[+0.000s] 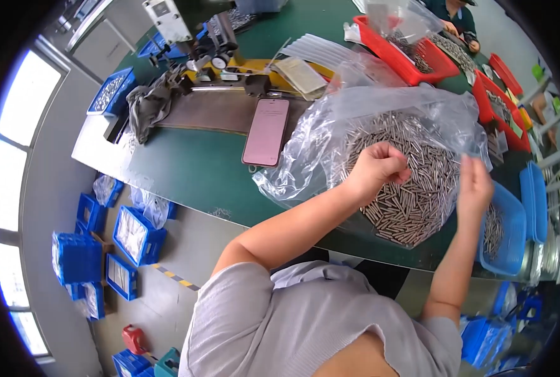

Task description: The recorder is inspecting and sorting small metal pins at a workbench in a factory setting.

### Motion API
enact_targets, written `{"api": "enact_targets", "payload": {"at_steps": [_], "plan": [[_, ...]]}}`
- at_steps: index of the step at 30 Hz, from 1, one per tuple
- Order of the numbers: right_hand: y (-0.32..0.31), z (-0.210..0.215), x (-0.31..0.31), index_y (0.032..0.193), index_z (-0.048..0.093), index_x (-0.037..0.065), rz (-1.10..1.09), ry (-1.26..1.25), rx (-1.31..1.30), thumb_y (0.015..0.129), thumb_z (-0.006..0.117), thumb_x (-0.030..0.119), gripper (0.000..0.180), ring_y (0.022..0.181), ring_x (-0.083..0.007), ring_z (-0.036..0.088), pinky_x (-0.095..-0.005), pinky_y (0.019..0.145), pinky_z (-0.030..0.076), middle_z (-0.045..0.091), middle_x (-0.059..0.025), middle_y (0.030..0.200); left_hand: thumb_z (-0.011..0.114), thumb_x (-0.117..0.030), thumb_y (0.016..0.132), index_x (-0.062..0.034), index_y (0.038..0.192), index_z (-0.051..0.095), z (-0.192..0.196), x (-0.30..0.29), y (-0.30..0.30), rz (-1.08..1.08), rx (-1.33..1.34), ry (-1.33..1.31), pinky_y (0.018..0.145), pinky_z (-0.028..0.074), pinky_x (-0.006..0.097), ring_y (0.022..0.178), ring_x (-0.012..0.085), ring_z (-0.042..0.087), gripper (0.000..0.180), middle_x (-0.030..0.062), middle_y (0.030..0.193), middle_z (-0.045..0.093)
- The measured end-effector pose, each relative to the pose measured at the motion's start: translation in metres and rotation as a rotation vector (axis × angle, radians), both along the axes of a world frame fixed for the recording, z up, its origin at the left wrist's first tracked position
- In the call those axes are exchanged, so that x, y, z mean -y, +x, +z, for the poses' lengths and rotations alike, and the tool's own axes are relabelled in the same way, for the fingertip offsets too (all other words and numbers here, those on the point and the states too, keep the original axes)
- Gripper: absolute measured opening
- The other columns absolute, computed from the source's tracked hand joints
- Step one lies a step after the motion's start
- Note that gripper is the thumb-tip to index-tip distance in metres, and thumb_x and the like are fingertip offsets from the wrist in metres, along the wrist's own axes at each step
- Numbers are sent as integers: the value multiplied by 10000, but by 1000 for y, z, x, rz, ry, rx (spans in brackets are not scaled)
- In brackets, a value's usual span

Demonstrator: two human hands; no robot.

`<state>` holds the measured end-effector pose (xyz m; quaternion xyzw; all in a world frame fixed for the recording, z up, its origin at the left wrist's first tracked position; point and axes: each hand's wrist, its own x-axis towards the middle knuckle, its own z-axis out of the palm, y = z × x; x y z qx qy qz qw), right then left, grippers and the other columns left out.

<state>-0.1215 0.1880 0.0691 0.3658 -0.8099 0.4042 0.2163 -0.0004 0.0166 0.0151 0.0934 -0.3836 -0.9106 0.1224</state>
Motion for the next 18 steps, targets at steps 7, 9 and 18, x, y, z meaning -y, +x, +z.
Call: {"api": "enact_targets", "payload": {"at_steps": [7, 9, 18], "plan": [[-76, 26, -136, 831, 552, 30, -564, 481, -71, 894, 531, 269, 247, 638, -263, 518, -370, 597, 411, 533, -137, 724, 569, -29, 791, -4, 823, 506, 3, -13, -1, -28, -33, -128, 606, 476, 253, 650, 136, 568, 75, 84, 729, 601], [-97, 8, -170, 935, 592, 68, -585, 825, 49, 881, 530, 247, 197, 815, -313, 570, -410, 725, 440, 598, -133, 911, 564, -25, 789, -2, 823, 504, 3, -13, -3, -19, -40, -138, 607, 474, 251, 656, 135, 567, 72, 82, 725, 597], [5, 22, -32, 1033, 604, 36, 73, 403, 52, 832, 583, 85, 208, 831, -208, 576, -271, 692, 459, 594, -99, 982, 564, -1, 772, 5, 819, 506, 3, -6, -2, 99, 4, -135, 578, 466, 251, 632, 137, 559, 74, 80, 713, 587]]}}
